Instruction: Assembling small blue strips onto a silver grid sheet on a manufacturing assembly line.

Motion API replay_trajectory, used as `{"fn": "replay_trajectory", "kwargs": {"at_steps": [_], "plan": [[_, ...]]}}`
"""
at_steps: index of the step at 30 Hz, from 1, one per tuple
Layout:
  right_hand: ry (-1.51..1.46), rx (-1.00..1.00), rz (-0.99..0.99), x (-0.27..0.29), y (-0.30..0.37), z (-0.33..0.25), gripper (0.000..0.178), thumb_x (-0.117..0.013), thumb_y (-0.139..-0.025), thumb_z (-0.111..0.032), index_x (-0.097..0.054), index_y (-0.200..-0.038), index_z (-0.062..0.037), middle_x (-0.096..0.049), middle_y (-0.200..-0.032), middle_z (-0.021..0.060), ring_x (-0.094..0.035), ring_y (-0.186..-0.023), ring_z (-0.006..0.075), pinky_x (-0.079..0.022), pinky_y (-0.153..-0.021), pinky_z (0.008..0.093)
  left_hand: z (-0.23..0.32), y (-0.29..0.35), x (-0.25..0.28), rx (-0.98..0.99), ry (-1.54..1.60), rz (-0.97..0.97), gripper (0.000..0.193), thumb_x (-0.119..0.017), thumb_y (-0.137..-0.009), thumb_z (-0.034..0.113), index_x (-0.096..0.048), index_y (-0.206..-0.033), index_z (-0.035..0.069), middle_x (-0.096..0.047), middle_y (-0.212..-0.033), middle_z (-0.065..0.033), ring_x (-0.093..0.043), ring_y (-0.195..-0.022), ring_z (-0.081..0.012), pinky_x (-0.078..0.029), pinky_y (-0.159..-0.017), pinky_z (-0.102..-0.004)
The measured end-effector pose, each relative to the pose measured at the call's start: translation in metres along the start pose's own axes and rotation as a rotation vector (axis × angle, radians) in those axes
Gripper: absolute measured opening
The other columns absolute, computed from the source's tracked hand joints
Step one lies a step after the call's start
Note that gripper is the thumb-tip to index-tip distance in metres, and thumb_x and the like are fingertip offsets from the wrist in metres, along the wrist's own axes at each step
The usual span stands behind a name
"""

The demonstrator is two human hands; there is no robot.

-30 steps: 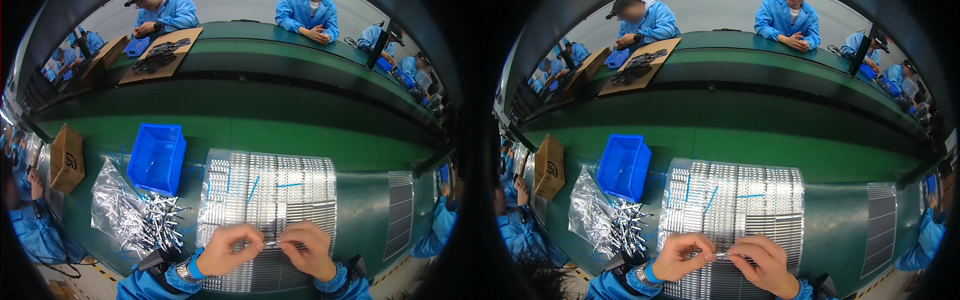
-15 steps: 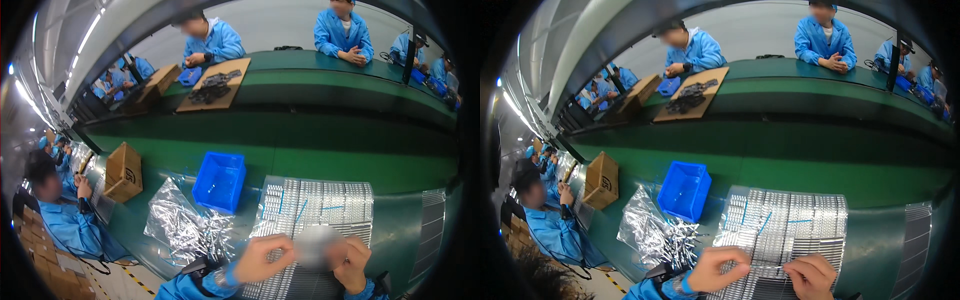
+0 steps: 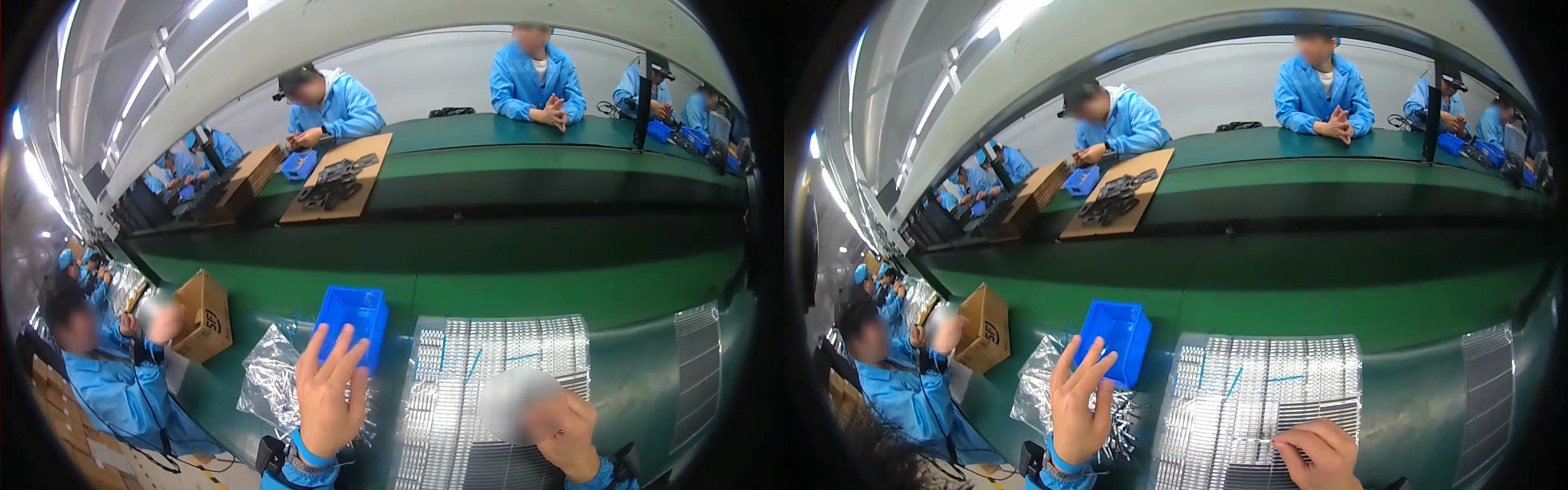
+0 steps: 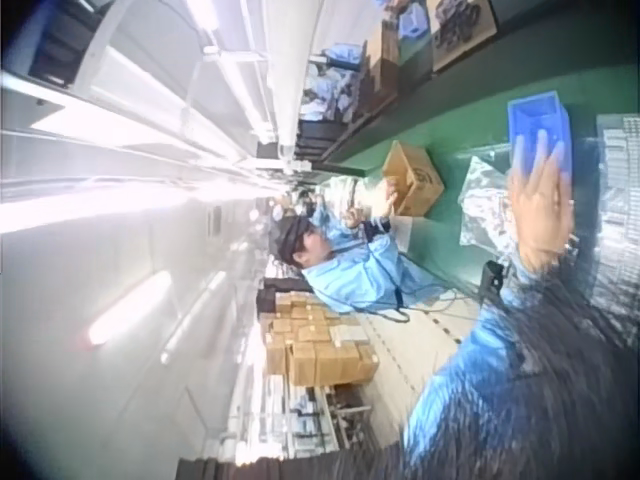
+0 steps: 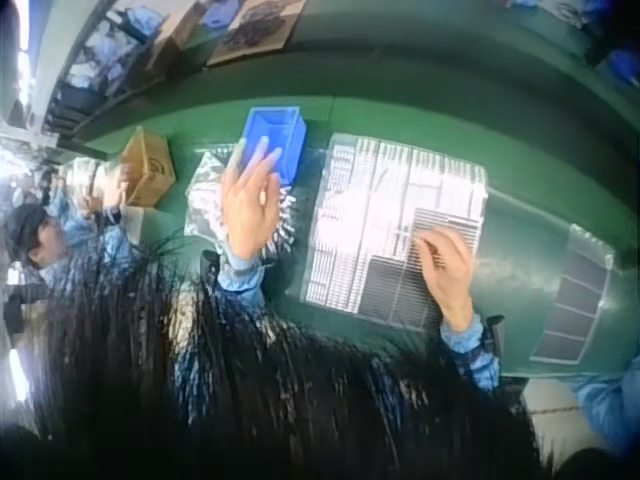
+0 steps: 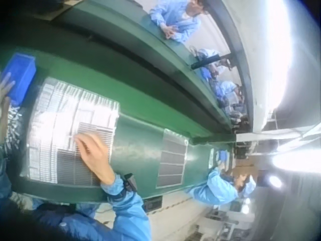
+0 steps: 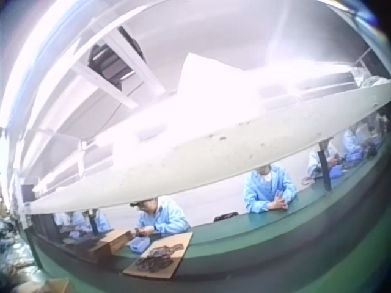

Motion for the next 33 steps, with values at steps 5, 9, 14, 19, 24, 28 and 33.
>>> {"fn": "replay_trajectory", "kwargs": {"at_steps": [5,9,14,19,24,28,33], "plan": [[0.036,0.013,-0.16,-0.009,0.01,-0.001,0.017,-0.082,-0.072,0.001,-0.074,-0.085,-0.0065,-0.069,-0.076,0.0073,-0.066,-0.064,0.0212,-0.053,-0.057,0.031,0.029,0.015,-0.025,-0.178,0.47,-0.173,0.022,-0.074,-0.083,0.003,-0.076,-0.105,0.006,-0.075,-0.114,-0.0094,-0.065,-0.119,-0.0382,-0.053,-0.096,-0.0455],[0.047,-0.03,-0.356,-0.022,0.023,0.012,0.019,-0.082,-0.074,0.0,-0.073,-0.088,-0.0073,-0.07,-0.084,0.0071,-0.067,-0.073,0.0228,-0.054,-0.063,0.0326,0.05,0.04,-0.063,-0.42,0.649,-0.344,0.019,-0.078,-0.078,0.007,-0.073,-0.095,0.0,-0.071,-0.106,-0.0104,-0.066,-0.116,-0.0322,-0.057,-0.092,-0.0424],[0.123,-0.031,-0.47,-0.031,0.032,0.019,0.025,-0.084,-0.07,0.001,-0.07,-0.089,-0.0073,-0.07,-0.086,0.0069,-0.066,-0.074,0.0241,-0.054,-0.064,0.0338,0.051,0.058,-0.086,-0.524,0.67,-0.561,0.017,-0.079,-0.081,0.014,-0.075,-0.093,0.004,-0.072,-0.111,-0.0089,-0.067,-0.114,-0.0267,-0.06,-0.091,-0.0351],[0.177,-0.014,-0.512,-0.033,0.033,0.018,0.029,-0.085,-0.066,0.003,-0.069,-0.088,-0.0079,-0.068,-0.084,0.0062,-0.065,-0.072,0.0231,-0.052,-0.062,0.0336,0.045,0.067,-0.089,-0.515,0.709,-0.62,0.02,-0.074,-0.082,0.014,-0.074,-0.099,0.004,-0.068,-0.118,-0.0084,-0.062,-0.123,-0.0264,-0.059,-0.092,-0.0355],[0.195,0.006,-0.526,-0.032,0.033,0.017,0.03,-0.086,-0.065,0.002,-0.07,-0.087,-0.0081,-0.067,-0.082,0.0049,-0.065,-0.071,0.0218,-0.051,-0.062,0.033,0.045,0.071,-0.091,-0.497,0.73,-0.654,0.022,-0.073,-0.082,0.014,-0.073,-0.102,0.003,-0.067,-0.12,-0.0086,-0.06,-0.126,-0.0273,-0.058,-0.092,-0.0363],[0.201,0.014,-0.521,-0.033,0.034,0.016,0.03,-0.085,-0.064,0.003,-0.07,-0.087,-0.0085,-0.067,-0.081,0.0042,-0.065,-0.072,0.0214,-0.051,-0.061,0.033,0.045,0.072,-0.091,-0.484,0.739,-0.647,0.022,-0.074,-0.082,0.014,-0.073,-0.102,0.003,-0.067,-0.12,-0.0088,-0.06,-0.126,-0.028,-0.058,-0.09,-0.0367],[0.223,0.034,-0.511,-0.034,0.033,0.015,0.029,-0.085,-0.064,0.003,-0.07,-0.086,-0.0086,-0.067,-0.081,0.004,-0.064,-0.07,0.0214,-0.051,-0.06,0.0331,0.044,0.07,-0.092,-0.49,0.731,-0.663,0.023,-0.073,-0.082,0.014,-0.073,-0.103,0.003,-0.067,-0.121,-0.0084,-0.059,-0.127,-0.0276,-0.058,-0.088,-0.0364]]}}
Point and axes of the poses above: each hand's wrist, its own y-axis away from the middle knuckle, its own x-axis out of the back of the hand, z = x × y, the point moved 5 cm from there along -y, towards the middle knuckle
